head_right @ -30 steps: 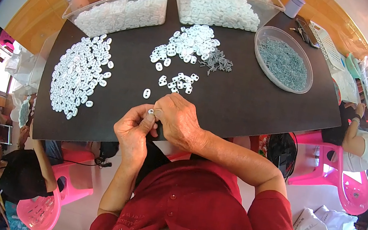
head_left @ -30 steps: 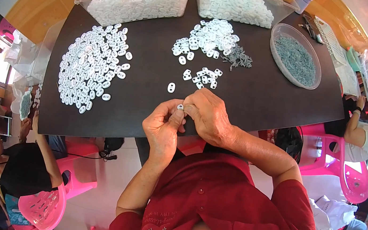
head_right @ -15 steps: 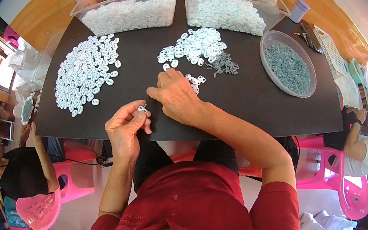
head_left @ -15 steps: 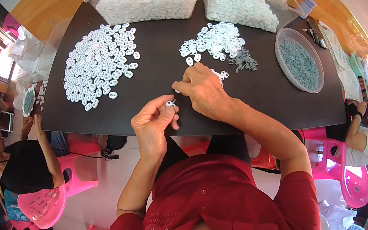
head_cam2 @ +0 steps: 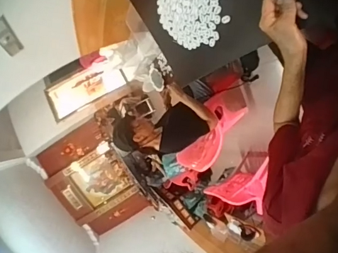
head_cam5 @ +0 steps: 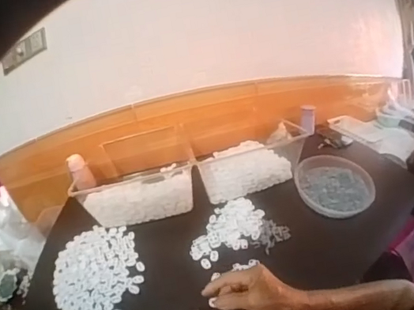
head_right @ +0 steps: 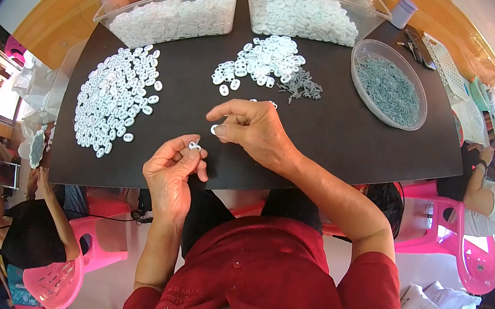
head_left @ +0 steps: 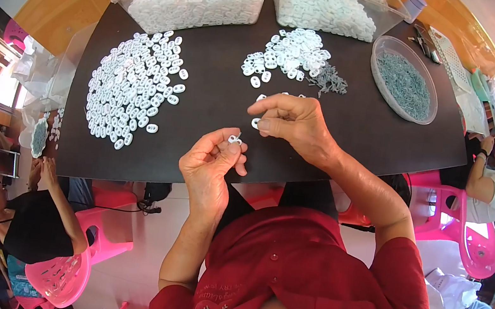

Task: Assembling small white plastic parts at a workshop table.

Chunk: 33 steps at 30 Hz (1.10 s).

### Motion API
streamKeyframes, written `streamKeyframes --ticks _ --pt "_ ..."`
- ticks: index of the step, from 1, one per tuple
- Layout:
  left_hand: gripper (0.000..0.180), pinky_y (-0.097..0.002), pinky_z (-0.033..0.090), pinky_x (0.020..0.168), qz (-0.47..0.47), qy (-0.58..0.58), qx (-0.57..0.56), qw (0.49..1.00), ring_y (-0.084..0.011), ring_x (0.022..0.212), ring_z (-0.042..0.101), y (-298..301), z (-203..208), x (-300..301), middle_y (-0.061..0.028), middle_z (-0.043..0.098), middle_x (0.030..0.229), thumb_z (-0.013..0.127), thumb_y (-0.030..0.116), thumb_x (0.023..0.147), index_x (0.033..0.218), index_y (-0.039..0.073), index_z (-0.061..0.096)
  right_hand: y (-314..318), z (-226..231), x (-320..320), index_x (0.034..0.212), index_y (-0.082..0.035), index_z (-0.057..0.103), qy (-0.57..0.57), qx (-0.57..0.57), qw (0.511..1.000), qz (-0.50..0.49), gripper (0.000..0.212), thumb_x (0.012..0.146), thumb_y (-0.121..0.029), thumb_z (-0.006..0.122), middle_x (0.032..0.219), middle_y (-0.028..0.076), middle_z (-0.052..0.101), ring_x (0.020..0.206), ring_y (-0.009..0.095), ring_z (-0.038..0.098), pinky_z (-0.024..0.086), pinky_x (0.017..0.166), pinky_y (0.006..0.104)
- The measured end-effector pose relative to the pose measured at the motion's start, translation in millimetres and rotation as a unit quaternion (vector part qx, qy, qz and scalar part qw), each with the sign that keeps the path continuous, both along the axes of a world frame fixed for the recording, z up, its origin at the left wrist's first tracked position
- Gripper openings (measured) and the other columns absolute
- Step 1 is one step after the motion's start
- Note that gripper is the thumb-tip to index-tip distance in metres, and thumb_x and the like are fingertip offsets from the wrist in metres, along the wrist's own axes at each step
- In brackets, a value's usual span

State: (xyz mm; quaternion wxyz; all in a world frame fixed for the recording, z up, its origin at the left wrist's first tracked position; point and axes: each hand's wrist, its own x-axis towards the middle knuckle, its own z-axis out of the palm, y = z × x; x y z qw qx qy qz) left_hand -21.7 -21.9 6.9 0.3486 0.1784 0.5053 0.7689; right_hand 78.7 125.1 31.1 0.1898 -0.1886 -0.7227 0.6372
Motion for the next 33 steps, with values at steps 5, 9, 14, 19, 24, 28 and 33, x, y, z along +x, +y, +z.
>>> streamKeyframes --ticks 5,9,14,19,24,28,33 --pt "0.020 -0.0244 0.048 0.051 -0.017 -0.005 0.017 1.000 -0.0143 0.054 0.056 2.6 6.3 7.3 -0.0127 0.063 0.076 0.064 0.000 0.083 0.100 -0.008 0.062 -6.7 -1.3 13.9 0.100 0.000 0.067 0.019 -0.027 0.999 -0.017 0.019 0.081 -0.002 0.064 0.075 -0.001 0.056 0.072 0.003 0.050 0.042 0.064 0.0194" --pt "0.020 -0.0244 0.047 0.050 -0.027 0.001 0.024 0.999 -0.0145 0.054 0.055 4.2 9.4 11.1 -0.0125 0.063 0.076 0.064 0.000 0.083 0.100 -0.008 0.062 -8.1 -3.7 21.7 0.099 -0.001 0.067 0.026 0.022 0.999 -0.023 0.017 0.083 -0.003 0.063 0.079 -0.001 0.059 0.074 0.003 0.051 0.043 0.064 0.0190" --pt "0.019 -0.0245 0.047 0.049 -0.037 0.002 0.029 0.999 -0.0147 0.056 0.056 5.7 11.3 16.8 -0.0121 0.062 0.076 0.064 0.000 0.083 0.100 -0.008 0.062 -12.7 -1.7 25.3 0.096 0.001 0.066 0.027 -0.016 0.999 -0.031 0.014 0.085 -0.006 0.060 0.073 0.001 0.061 0.071 0.005 0.054 0.045 0.063 0.0211" --pt "0.018 -0.0243 0.046 0.048 -0.042 0.002 0.022 0.999 -0.0147 0.057 0.056 7.5 10.3 21.9 -0.0113 0.062 0.074 0.063 -0.001 0.083 0.100 -0.008 0.062 -13.4 -0.1 29.9 0.099 0.002 0.065 0.039 -0.075 0.996 -0.040 0.016 0.087 -0.007 0.058 0.074 0.003 0.063 0.068 0.006 0.056 0.046 0.060 0.0212" --pt "0.018 -0.0241 0.046 0.048 -0.057 -0.001 0.024 0.998 -0.0147 0.057 0.056 8.6 9.8 23.8 -0.0113 0.062 0.075 0.063 -0.002 0.083 0.100 -0.009 0.062 -10.1 -0.6 36.0 0.105 0.001 0.064 0.014 -0.055 0.997 -0.045 0.020 0.086 -0.005 0.059 0.076 0.004 0.064 0.070 0.007 0.059 0.046 0.060 0.0209" --pt "0.018 -0.0241 0.046 0.048 -0.063 -0.009 0.029 0.998 -0.0147 0.057 0.056 8.6 9.2 24.8 -0.0122 0.063 0.076 0.063 -0.002 0.083 0.100 -0.008 0.062 -12.1 -3.1 36.2 0.105 0.001 0.063 0.027 -0.063 0.997 -0.046 0.020 0.087 -0.005 0.058 0.077 0.004 0.065 0.069 0.007 0.058 0.046 0.060 0.0214" --pt "0.018 -0.0244 0.046 0.049 -0.065 -0.015 0.026 0.997 -0.0147 0.057 0.056 8.2 9.3 26.0 -0.0126 0.063 0.077 0.063 -0.001 0.083 0.099 -0.009 0.062 -15.3 -2.5 36.6 0.099 0.002 0.063 0.026 -0.089 0.994 -0.055 0.015 0.087 -0.006 0.059 0.079 0.005 0.065 0.070 0.008 0.058 0.046 0.062 0.0216"
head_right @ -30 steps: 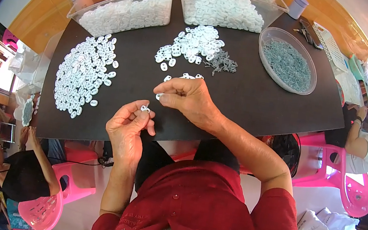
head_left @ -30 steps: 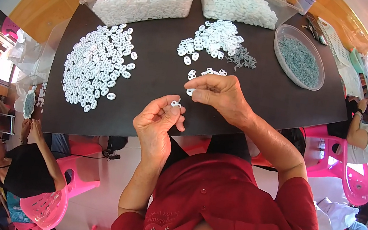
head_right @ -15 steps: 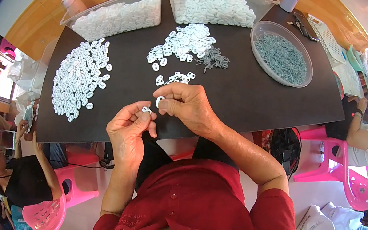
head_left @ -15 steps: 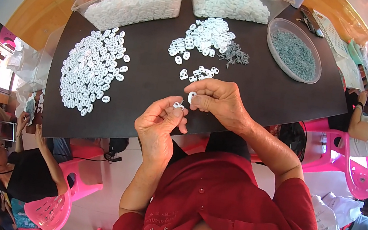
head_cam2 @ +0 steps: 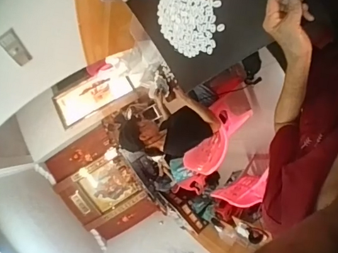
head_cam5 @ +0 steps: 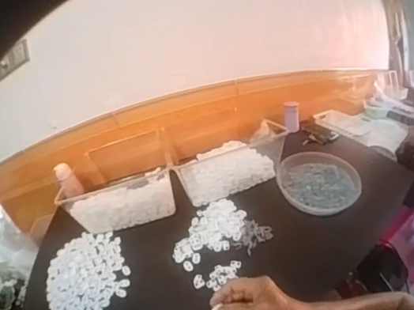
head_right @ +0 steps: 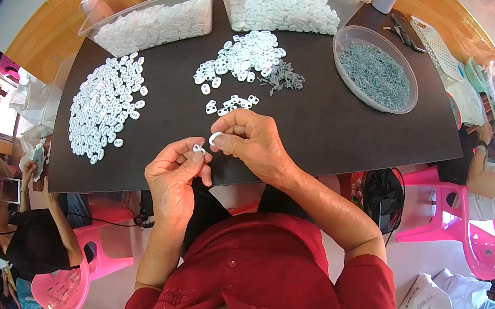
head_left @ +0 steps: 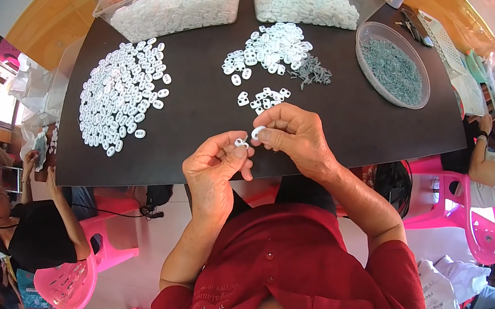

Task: Assembling small white plastic parts at a workshop table.

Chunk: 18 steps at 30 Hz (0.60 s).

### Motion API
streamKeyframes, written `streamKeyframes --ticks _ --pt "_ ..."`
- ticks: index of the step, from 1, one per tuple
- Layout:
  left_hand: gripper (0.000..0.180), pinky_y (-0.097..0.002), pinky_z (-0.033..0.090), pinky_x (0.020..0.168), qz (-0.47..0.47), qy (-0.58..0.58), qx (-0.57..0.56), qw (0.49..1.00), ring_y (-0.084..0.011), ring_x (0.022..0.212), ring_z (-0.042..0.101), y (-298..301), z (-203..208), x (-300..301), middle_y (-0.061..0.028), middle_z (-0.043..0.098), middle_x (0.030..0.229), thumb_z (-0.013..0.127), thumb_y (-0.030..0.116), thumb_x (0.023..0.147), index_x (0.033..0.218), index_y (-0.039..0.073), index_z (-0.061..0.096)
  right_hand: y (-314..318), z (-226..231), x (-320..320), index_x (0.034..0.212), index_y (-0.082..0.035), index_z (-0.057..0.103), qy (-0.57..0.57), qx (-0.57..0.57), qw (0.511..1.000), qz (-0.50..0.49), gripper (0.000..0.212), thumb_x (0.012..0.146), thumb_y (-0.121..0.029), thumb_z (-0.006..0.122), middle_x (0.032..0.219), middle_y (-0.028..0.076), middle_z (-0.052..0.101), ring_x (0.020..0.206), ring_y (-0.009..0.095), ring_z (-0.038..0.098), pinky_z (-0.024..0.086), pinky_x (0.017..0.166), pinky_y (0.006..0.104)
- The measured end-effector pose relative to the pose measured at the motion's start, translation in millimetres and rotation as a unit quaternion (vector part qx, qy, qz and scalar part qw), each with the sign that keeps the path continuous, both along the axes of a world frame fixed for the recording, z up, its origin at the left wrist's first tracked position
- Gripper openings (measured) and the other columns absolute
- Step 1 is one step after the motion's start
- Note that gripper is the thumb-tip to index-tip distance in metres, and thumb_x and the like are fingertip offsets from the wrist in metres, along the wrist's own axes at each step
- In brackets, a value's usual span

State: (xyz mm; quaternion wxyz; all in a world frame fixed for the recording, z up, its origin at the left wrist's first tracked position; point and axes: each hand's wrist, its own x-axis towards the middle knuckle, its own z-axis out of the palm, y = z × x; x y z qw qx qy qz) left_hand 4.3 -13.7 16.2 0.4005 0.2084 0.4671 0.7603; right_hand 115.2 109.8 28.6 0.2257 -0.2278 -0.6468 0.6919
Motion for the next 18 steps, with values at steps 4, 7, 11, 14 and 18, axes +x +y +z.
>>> streamKeyframes --ticks 4,7,11,14,18 --pt "0.017 -0.0243 0.046 0.049 -0.004 0.000 -0.001 1.000 -0.0143 0.056 0.056 -0.8 -1.9 -0.2 -0.0125 0.063 0.077 0.063 -0.001 0.083 0.099 -0.009 0.062 -7.7 0.2 -4.5 0.095 0.001 0.062 0.018 -0.039 0.998 -0.047 0.013 0.087 -0.008 0.060 0.081 0.005 0.065 0.071 0.008 0.057 0.046 0.063 0.0218" --pt "0.017 -0.0239 0.046 0.049 -0.009 -0.003 -0.001 1.000 -0.0142 0.056 0.056 -0.8 -2.5 0.8 -0.0123 0.063 0.077 0.063 -0.001 0.084 0.099 -0.009 0.062 -13.3 -8.4 -7.2 0.096 0.001 0.062 0.057 -0.053 0.994 -0.072 0.014 0.087 -0.009 0.060 0.082 0.005 0.065 0.070 0.008 0.057 0.046 0.063 0.0217" --pt "0.016 -0.0232 0.046 0.048 -0.006 -0.008 0.000 1.000 -0.0137 0.057 0.056 -0.2 -4.3 1.0 -0.0117 0.063 0.076 0.062 -0.001 0.084 0.098 -0.009 0.062 -20.5 -10.1 -8.4 0.097 0.002 0.062 0.032 -0.044 0.994 -0.094 0.014 0.088 -0.008 0.059 0.082 0.006 0.065 0.071 0.008 0.058 0.047 0.063 0.0213" --pt "0.016 -0.0231 0.046 0.048 0.007 -0.012 0.001 1.000 -0.0133 0.057 0.057 2.2 -2.4 2.6 -0.0109 0.063 0.076 0.062 -0.001 0.084 0.098 -0.009 0.061 -25.2 -10.0 -8.5 0.097 0.002 0.062 0.057 -0.052 0.993 -0.085 0.012 0.088 -0.005 0.058 0.083 0.006 0.065 0.073 0.008 0.059 0.048 0.066 0.0220" --pt "0.017 -0.0232 0.047 0.048 0.017 -0.014 0.007 1.000 -0.0133 0.058 0.058 3.5 -5.4 1.3 -0.0105 0.064 0.077 0.063 -0.001 0.084 0.099 -0.009 0.061 -26.3 -12.0 -9.3 0.093 0.004 0.062 0.086 -0.034 0.992 -0.087 0.010 0.087 0.000 0.056 0.079 0.005 0.063 0.072 0.008 0.057 0.048 0.066 0.0218"
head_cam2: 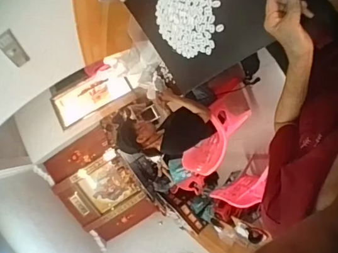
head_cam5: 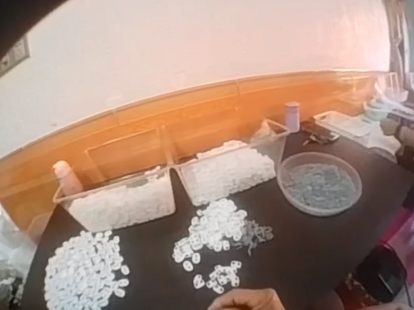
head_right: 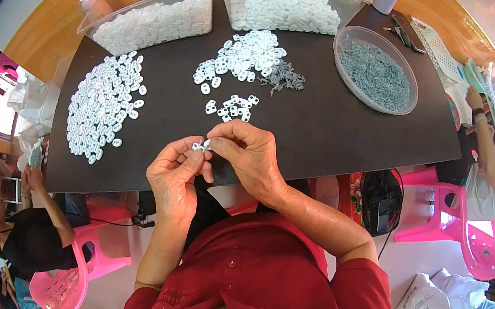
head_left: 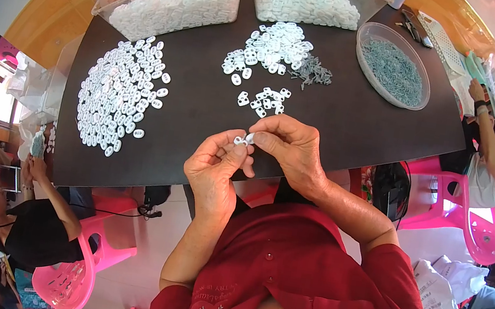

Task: Assembling small white plastic parts at a workshop table.

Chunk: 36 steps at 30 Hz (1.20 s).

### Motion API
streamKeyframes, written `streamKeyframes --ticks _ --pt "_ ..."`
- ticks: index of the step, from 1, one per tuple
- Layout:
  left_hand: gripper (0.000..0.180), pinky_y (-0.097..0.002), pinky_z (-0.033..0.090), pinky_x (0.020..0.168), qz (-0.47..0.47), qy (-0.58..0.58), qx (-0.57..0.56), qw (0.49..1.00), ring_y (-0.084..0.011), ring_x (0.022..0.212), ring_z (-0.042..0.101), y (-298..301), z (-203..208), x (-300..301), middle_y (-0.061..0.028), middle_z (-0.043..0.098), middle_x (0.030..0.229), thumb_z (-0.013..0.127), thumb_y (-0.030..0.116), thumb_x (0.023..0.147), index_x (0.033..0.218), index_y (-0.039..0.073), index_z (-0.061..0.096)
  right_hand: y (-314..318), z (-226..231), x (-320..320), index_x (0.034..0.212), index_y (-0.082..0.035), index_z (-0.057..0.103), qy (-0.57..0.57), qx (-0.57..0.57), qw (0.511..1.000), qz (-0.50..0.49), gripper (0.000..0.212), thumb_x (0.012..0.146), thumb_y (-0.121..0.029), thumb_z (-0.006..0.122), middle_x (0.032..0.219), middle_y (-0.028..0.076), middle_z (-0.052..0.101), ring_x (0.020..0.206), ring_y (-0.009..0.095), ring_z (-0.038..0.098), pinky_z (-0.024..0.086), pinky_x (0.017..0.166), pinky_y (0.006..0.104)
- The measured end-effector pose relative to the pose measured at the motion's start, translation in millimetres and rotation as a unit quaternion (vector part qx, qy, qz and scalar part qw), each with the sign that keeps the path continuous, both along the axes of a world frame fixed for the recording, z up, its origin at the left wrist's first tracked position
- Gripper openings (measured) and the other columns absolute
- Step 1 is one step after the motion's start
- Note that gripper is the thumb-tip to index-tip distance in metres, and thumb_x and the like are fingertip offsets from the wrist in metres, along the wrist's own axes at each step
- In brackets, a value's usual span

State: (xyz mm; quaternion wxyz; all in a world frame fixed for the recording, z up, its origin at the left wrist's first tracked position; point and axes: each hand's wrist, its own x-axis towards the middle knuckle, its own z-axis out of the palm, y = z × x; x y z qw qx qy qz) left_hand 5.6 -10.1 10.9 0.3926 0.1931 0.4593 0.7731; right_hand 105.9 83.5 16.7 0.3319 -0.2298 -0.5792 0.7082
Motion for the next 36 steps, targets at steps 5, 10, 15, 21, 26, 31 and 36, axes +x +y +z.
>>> streamKeyframes --ticks 5,10,15,21,26,31,36 --pt "0.017 -0.0234 0.047 0.049 0.016 -0.003 0.012 1.000 -0.0138 0.058 0.058 1.7 -1.0 -2.1 -0.0100 0.064 0.076 0.063 -0.001 0.084 0.099 -0.009 0.061 2.8 1.9 4.6 0.092 0.005 0.063 -0.009 -0.005 1.000 0.027 0.009 0.085 -0.001 0.059 0.079 0.005 0.064 0.072 0.007 0.057 0.048 0.065 0.0220" --pt "0.019 -0.0236 0.048 0.050 0.018 0.014 0.012 1.000 -0.0138 0.058 0.058 1.6 1.9 -3.6 -0.0093 0.063 0.076 0.063 -0.002 0.083 0.102 -0.008 0.061 7.5 5.5 9.7 0.097 0.003 0.064 -0.071 -0.023 0.997 0.020 0.017 0.083 -0.006 0.065 0.079 0.006 0.067 0.068 0.007 0.058 0.046 0.060 0.0195" --pt "0.021 -0.0225 0.047 0.050 0.008 0.046 0.005 0.999 -0.0128 0.060 0.058 -4.5 -2.4 -1.8 -0.0098 0.063 0.077 0.062 -0.003 0.084 0.104 -0.008 0.062 17.9 5.0 7.8 0.095 0.003 0.064 -0.047 -0.059 0.997 0.007 0.017 0.082 -0.008 0.066 0.079 0.008 0.067 0.066 0.009 0.058 0.043 0.057 0.0200" --pt "0.019 -0.0213 0.047 0.050 0.005 0.053 -0.022 0.998 -0.0114 0.061 0.058 -4.9 -3.4 1.8 -0.0095 0.063 0.077 0.063 -0.001 0.084 0.103 -0.007 0.063 15.2 3.9 3.9 0.095 0.003 0.064 -0.030 -0.086 0.996 -0.004 0.016 0.083 -0.008 0.065 0.078 0.009 0.067 0.067 0.009 0.058 0.044 0.059 0.0207" --pt "0.017 -0.0199 0.046 0.049 0.019 0.075 -0.031 0.997 -0.0087 0.062 0.058 -4.6 -3.5 1.9 -0.0068 0.064 0.077 0.063 0.000 0.085 0.101 -0.005 0.064 11.3 4.2 1.0 0.096 0.004 0.064 -0.044 -0.049 0.998 -0.001 0.016 0.083 -0.007 0.064 0.078 0.008 0.067 0.067 0.009 0.058 0.045 0.058 0.0211" --pt "0.016 -0.0216 0.047 0.047 0.044 0.083 -0.051 0.994 -0.0112 0.056 0.057 -4.5 -3.1 4.4 -0.0097 0.064 0.074 0.064 -0.002 0.082 0.098 -0.007 0.064 9.8 4.2 -0.3 0.096 0.003 0.065 -0.042 -0.026 0.999 -0.003 0.015 0.083 -0.006 0.064 0.078 0.007 0.067 0.066 0.008 0.057 0.044 0.058 0.0204" --pt "0.017 -0.0212 0.047 0.048 0.044 0.090 -0.058 0.993 -0.0106 0.057 0.057 -5.2 -5.1 4.3 -0.0092 0.064 0.075 0.065 -0.001 0.082 0.098 -0.007 0.064 8.2 1.8 -1.7 0.096 0.003 0.065 -0.039 -0.015 0.999 0.002 0.015 0.082 -0.004 0.064 0.078 0.006 0.066 0.067 0.008 0.057 0.046 0.059 0.0204"
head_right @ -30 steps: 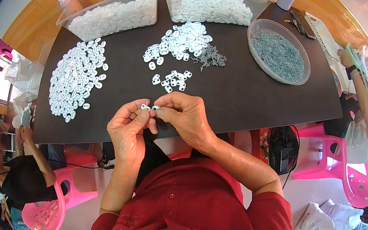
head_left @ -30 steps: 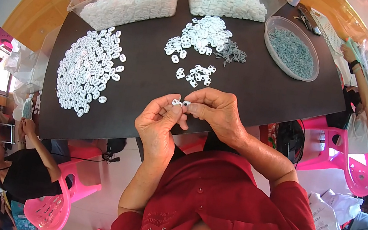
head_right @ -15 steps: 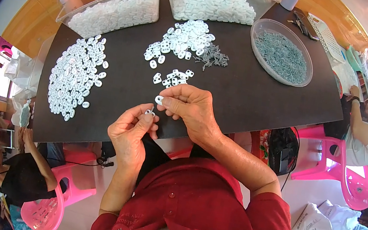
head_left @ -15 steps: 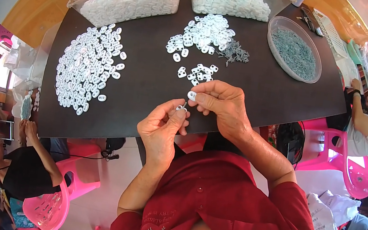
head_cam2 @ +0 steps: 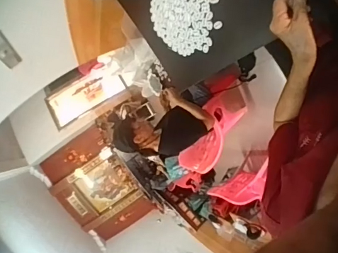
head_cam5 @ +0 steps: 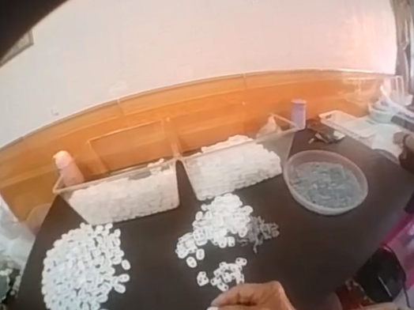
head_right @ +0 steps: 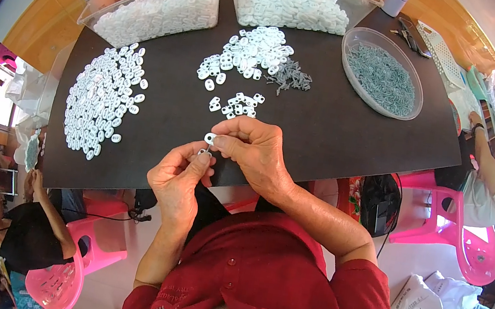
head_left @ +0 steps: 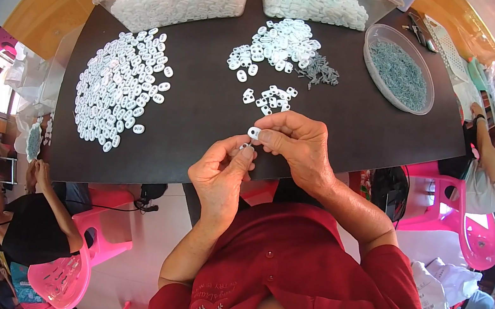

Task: Assembling small white plastic parts at a workshop table.

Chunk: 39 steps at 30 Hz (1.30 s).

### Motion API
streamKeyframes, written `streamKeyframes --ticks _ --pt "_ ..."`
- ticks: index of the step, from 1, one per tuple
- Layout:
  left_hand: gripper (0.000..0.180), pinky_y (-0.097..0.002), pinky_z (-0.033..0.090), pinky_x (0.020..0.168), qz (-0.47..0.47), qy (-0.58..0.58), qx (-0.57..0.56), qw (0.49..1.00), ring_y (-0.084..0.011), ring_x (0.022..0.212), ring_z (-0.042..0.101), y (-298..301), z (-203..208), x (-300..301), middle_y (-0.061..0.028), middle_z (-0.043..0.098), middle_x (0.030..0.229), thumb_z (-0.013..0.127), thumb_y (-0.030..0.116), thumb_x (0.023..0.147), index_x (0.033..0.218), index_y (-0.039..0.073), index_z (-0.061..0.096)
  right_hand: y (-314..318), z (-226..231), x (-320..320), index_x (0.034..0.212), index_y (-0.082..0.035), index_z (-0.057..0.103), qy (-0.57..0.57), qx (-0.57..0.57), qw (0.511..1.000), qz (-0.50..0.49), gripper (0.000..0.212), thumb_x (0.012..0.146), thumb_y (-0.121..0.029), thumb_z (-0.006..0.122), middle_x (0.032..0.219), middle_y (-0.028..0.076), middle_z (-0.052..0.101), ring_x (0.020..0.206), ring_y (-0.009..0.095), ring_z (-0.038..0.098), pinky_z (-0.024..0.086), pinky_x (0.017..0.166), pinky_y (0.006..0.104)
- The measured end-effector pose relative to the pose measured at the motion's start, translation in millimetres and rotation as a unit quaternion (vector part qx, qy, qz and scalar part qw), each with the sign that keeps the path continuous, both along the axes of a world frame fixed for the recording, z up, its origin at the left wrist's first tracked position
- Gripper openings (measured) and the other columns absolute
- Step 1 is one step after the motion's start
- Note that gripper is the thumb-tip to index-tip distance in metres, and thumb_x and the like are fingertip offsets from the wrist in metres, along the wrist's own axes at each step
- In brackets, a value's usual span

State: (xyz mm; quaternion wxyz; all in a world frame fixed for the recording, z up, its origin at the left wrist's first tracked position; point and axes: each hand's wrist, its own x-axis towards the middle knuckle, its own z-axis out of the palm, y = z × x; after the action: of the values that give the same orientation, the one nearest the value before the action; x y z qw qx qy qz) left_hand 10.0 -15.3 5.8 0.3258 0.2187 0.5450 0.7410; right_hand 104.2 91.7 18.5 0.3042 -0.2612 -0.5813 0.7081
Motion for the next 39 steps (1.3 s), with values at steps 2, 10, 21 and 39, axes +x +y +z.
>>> streamKeyframes --ticks 2,10,21,39 --pt "0.017 -0.0211 0.047 0.048 -0.003 0.002 -0.006 1.000 -0.0106 0.058 0.057 -0.1 0.1 -0.4 -0.0091 0.064 0.075 0.065 -0.001 0.083 0.098 -0.007 0.064 -0.5 -1.7 -0.8 0.096 0.003 0.065 0.004 0.014 1.000 -0.002 0.015 0.082 -0.002 0.064 0.078 0.006 0.066 0.069 0.008 0.057 0.047 0.061 0.0212" --pt "0.020 -0.0207 0.046 0.048 -0.005 -0.003 0.016 1.000 -0.0103 0.060 0.058 0.2 -1.5 0.2 -0.0084 0.064 0.077 0.065 0.002 0.083 0.102 -0.006 0.063 -6.4 1.5 -1.7 0.093 0.005 0.064 -0.003 0.042 0.999 -0.006 0.012 0.083 0.000 0.060 0.078 0.005 0.065 0.071 0.007 0.057 0.048 0.063 0.0220" --pt "0.026 -0.0192 0.046 0.051 0.031 0.046 0.039 0.998 -0.0083 0.061 0.055 2.0 -10.7 4.1 -0.0051 0.062 0.077 0.064 0.003 0.085 0.110 -0.005 0.059 -10.3 -9.8 -3.2 0.095 0.003 0.066 -0.070 0.181 0.981 -0.031 0.012 0.083 0.001 0.062 0.081 0.003 0.065 0.073 0.007 0.059 0.049 0.065 0.0214" --pt "0.025 -0.0205 0.047 0.053 -0.018 -0.050 0.083 0.995 -0.0093 0.061 0.055 5.8 -15.0 -2.5 -0.0047 0.059 0.077 0.062 0.001 0.086 0.110 -0.005 0.060 -7.7 -7.4 -4.0 0.091 0.001 0.066 -0.066 0.276 0.958 -0.025 0.010 0.083 0.003 0.060 0.082 0.006 0.061 0.073 0.011 0.058 0.048 0.064 0.0247"
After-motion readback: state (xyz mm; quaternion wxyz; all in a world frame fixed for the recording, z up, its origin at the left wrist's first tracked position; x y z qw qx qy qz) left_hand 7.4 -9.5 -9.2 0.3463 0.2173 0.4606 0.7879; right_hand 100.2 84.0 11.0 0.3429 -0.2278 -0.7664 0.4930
